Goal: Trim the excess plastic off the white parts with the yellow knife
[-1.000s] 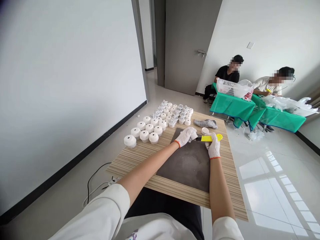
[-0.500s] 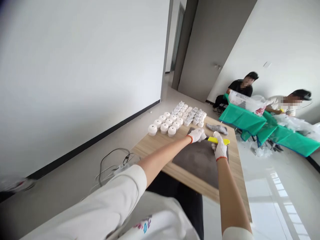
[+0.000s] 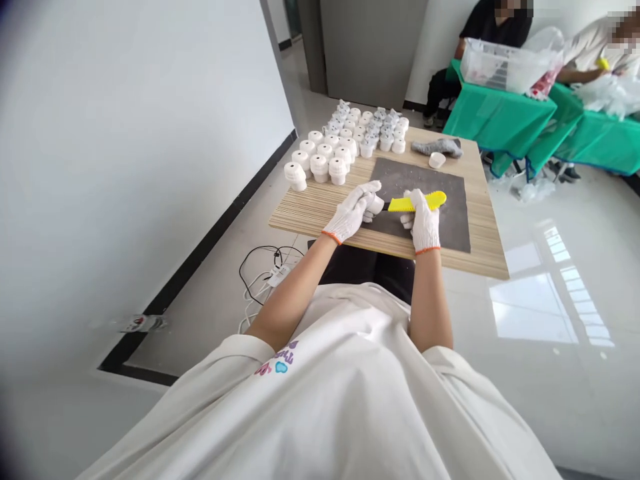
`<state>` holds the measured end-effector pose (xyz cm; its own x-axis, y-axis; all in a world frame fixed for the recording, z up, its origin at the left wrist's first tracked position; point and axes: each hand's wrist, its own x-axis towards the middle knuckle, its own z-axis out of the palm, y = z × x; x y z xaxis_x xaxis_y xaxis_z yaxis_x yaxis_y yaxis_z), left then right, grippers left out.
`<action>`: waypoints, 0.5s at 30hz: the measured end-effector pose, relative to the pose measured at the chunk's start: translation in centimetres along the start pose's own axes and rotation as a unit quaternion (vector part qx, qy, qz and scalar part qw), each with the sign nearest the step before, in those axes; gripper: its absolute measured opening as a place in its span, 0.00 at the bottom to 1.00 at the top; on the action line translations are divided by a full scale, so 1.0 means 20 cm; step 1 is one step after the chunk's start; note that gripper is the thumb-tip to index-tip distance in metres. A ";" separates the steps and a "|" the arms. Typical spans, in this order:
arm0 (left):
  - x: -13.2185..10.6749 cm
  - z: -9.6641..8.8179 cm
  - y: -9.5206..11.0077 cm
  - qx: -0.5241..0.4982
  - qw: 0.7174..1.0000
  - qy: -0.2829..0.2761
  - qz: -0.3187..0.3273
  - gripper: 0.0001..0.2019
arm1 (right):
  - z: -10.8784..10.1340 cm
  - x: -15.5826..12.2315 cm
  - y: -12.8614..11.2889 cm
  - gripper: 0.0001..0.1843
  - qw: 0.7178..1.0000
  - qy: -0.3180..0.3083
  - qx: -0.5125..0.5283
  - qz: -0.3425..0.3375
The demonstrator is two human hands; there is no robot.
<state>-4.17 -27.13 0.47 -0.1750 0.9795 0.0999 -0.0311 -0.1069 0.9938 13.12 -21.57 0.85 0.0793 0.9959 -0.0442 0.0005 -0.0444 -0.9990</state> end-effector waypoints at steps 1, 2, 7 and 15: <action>-0.04 -0.01 -0.01 0.012 0.999 -0.014 0.030 0.16 | -0.01 -0.01 0.01 0.26 1.000 -0.010 0.005 -0.013; -0.06 -0.02 -0.01 0.024 0.998 -0.024 0.055 0.16 | -0.01 -0.01 0.01 0.26 1.000 -0.014 0.014 -0.021; -0.11 -0.04 -0.01 0.032 0.997 -0.023 0.067 0.14 | -0.03 -0.04 0.02 0.24 0.998 -0.025 0.047 -0.040; -0.04 -0.09 -0.10 -0.013 0.998 -0.052 0.042 0.15 | -0.05 -0.07 0.05 0.23 0.995 -0.049 0.060 -0.056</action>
<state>-5.69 -28.05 -1.70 -0.0748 0.9794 0.1877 -0.0460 -0.1915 0.9804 13.97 -23.07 -0.15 -0.0124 0.9973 0.0725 -0.1165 0.0706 -0.9907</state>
